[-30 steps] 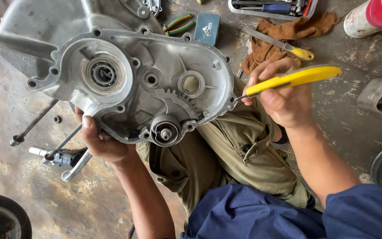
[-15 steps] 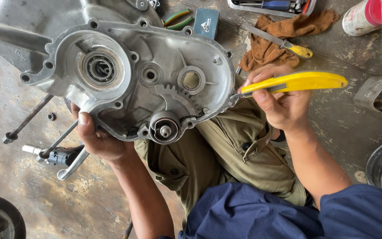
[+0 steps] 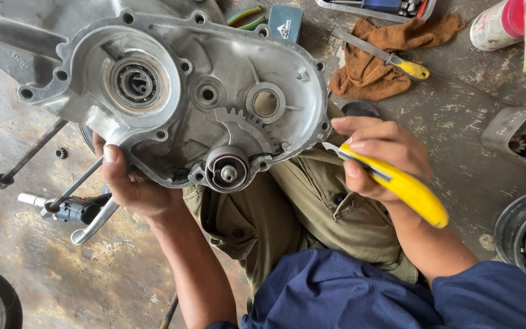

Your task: The person scrapes the inside of a metal engine casing with a utility knife to remove residue. They then wipe the interior surfaces with a brown cloth to clean the area.

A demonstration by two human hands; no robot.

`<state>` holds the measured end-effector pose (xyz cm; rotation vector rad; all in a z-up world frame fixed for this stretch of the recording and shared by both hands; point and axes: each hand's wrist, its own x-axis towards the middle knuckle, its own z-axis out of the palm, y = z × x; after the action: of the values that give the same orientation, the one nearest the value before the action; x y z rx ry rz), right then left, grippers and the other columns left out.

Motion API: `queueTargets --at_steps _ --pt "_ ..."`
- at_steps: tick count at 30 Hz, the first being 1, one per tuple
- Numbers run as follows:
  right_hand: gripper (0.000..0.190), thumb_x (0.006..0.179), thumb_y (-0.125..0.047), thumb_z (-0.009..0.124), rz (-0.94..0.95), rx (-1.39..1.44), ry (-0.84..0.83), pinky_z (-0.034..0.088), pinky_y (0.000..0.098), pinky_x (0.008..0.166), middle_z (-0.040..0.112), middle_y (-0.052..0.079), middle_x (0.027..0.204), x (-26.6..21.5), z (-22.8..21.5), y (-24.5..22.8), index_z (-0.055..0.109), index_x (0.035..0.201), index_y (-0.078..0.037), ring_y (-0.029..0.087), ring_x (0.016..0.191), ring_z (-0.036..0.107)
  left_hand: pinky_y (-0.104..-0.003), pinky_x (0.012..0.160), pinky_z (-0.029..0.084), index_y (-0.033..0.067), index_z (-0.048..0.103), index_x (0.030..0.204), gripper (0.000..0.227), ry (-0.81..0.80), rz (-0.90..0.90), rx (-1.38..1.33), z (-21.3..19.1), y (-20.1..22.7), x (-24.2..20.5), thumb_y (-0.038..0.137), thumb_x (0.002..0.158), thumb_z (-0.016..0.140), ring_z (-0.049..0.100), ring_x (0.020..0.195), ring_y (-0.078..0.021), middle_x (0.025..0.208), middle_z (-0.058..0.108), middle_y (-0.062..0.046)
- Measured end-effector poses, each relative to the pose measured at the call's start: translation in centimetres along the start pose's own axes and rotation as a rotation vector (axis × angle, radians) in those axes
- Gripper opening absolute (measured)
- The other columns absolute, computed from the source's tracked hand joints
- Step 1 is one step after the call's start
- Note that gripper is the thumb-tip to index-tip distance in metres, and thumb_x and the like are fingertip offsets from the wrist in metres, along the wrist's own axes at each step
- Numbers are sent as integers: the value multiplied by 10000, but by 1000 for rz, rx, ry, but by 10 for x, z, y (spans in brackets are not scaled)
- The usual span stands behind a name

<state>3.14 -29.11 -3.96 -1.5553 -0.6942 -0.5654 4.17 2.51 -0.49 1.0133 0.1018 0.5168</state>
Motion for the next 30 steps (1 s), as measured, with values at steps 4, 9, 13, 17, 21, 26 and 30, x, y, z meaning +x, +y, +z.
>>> queueTargets --at_steps 4,9,13,17,21,26,30 --pt "186 869 -28 746 -58 -82 38 669 555 765 637 264 822 0 10 -7 635 905 117 529 873 737 -516 1091 569 149 480 1393 429 64 -6 -39 2 1 -1 284 991 549 643 1080 -247 1232 642 -181" --pt "248 833 13 811 -119 -160 103 658 562 712 615 274 756 -2 20 -8 603 816 147 553 808 730 -484 1053 584 136 478 1372 416 77 10 -22 2 2 -2 272 988 562 644 1028 -225 1177 656 -182" --pt "246 854 5 802 -147 -220 107 666 556 696 611 259 745 5 25 -11 601 813 139 544 800 733 -460 1045 584 146 493 1363 396 53 29 20 13 5 -1 281 997 562 645 1027 -211 1167 664 -193" --pt "249 901 -5 767 -231 -265 117 664 510 688 596 240 724 6 28 -8 590 807 143 531 787 733 -443 982 612 111 503 1352 398 46 55 18 19 7 0 250 987 581 661 942 -195 1085 685 -181" --pt "254 911 -23 763 -255 -310 128 662 498 691 607 234 729 7 31 -9 589 807 130 517 788 740 -417 959 614 103 505 1337 383 36 72 60 18 8 -1 243 989 581 652 909 -170 1054 689 -173" --pt "270 921 -25 765 -223 -309 137 656 501 691 605 231 714 10 33 -12 581 797 128 515 795 740 -441 941 613 69 513 1324 406 25 102 66 18 7 0 257 971 581 668 918 -205 1065 688 -199" --pt "262 923 -8 750 -190 -320 136 663 506 689 596 226 714 4 33 -15 568 796 131 526 790 737 -448 940 617 40 523 1326 442 44 110 90 12 5 1 266 953 593 680 924 -214 1075 691 -209"
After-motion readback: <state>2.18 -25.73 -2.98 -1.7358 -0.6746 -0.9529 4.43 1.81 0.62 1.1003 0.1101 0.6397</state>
